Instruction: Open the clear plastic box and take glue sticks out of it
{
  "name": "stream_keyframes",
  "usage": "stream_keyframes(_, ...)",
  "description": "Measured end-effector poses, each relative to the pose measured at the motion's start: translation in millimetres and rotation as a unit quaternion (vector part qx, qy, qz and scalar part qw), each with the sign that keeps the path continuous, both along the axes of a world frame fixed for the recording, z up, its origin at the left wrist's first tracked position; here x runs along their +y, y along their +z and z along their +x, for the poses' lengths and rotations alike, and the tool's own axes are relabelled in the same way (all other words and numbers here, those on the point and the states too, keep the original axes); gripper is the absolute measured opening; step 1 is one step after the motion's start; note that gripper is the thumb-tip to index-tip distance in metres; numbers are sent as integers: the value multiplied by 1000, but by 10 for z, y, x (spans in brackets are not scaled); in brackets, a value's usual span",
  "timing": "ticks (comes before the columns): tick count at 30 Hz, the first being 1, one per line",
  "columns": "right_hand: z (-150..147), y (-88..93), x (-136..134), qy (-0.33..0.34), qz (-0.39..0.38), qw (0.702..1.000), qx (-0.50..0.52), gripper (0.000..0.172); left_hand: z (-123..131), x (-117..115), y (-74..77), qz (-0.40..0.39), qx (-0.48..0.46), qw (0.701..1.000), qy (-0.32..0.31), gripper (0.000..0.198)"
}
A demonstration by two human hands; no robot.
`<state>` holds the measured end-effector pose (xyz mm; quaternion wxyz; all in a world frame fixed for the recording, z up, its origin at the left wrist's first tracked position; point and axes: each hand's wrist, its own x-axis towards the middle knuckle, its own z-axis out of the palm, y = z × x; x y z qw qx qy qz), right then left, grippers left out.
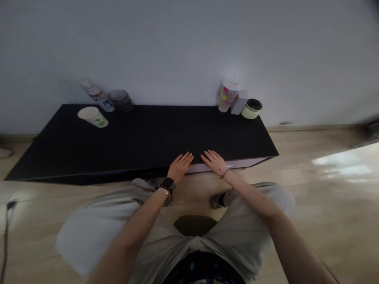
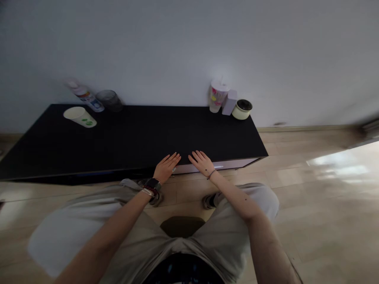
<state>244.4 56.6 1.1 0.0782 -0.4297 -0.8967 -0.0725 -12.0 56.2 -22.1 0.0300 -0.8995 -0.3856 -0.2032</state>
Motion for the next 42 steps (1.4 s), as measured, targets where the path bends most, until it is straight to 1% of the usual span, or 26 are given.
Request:
stream_keyframes(4,-24,29,-17,-9,-1,1000,-6,40,22,-9,18,-7,-1,1000,6,54)
stream_keyframes(7,-51,126,-15,-17,-30,999,3,41,44,-18,92,-41,4,999,13,56)
stream_keyframes(10,-74,316,14,-27,-78,996,26,43,48,-36,244,-93,10,996,4,53)
stream_keyframes(12,-83,468,33,-52,-110,992,37,44,32,-59,372,-124,-5,992,2,49)
stream_keyframes(15,-87,666,26,-94,-166,981,25,38,-26,-97,552,-163,-46,985,30,44)
stream_keyframes(17,-86,769,-5,-101,-243,965,8,34,-82,-108,658,-216,-61,974,36,42)
stream_keyframes(18,-84,822,-23,-95,-290,952,1,32,-113,-107,714,-263,-64,962,25,40)
stream_keyframes(19,-80,885,-39,-86,-334,939,-8,30,-145,-102,780,-322,-69,944,2,38)
stream_keyframes(20,-73,963,-50,-60,-382,922,-14,28,-178,-93,858,-390,-82,917,-30,36)
stream_keyframes(21,-61,1059,-54,-15,-435,900,-10,27,-210,-82,953,-462,-102,878,-72,37)
stream_keyframes(22,-44,1174,-50,43,-487,872,12,28,-241,-69,1062,-532,-132,829,-115,39)
stream_keyframes(23,-23,1304,-38,107,-534,837,55,31,-270,-54,1184,-590,-176,772,-155,46)
stream_keyframes(24,1,1439,-21,171,-576,789,129,39,-296,-34,1312,-635,-233,713,-184,55)
stream_keyframes(25,23,1571,3,207,-588,748,228,47,-318,-9,1438,-659,-308,658,-197,65)
stream_keyframes(26,40,1686,31,224,-579,705,342,54,-333,23,1554,-654,-405,606,-204,74)
stream_keyframes(27,48,1775,62,222,-549,663,459,61,-341,64,1652,-625,-507,558,-206,78)
stream_keyframes(28,44,1830,97,208,-506,618,565,67,-338,112,1727,-580,-600,514,-199,77)
stream_keyframes(30,-5,1822,177,167,-418,525,722,75,-303,219,1789,-482,-742,436,-167,68)
stream_keyframes(31,-47,1762,220,141,-386,489,770,77,-272,272,1777,-446,-784,406,-147,61)
stream_keyframes(33,-152,1559,302,93,-361,438,818,78,-194,355,1680,-411,-830,359,-113,53)
stream_keyframes(34,-206,1435,336,72,-364,419,829,79,-153,380,1606,-409,-839,345,-101,52)
stream_keyframes(36,-299,1194,382,37,-380,392,837,82,-79,398,1444,-416,-844,330,-79,51)
stream_keyframes(37,-335,1094,395,22,-385,385,838,83,-51,394,1370,-420,-844,327,-68,51)
stream_keyframes(39,-383,963,405,-5,-386,388,837,84,-16,377,1260,-426,-842,326,-48,51)
stream_keyframes(40,-396,935,408,-16,-383,394,835,84,-8,370,1230,-427,-842,326,-44,51)
stream_keyframes(42,-404,939,420,-31,-378,405,832,82,-8,366,1215,-427,-842,326,-46,51)
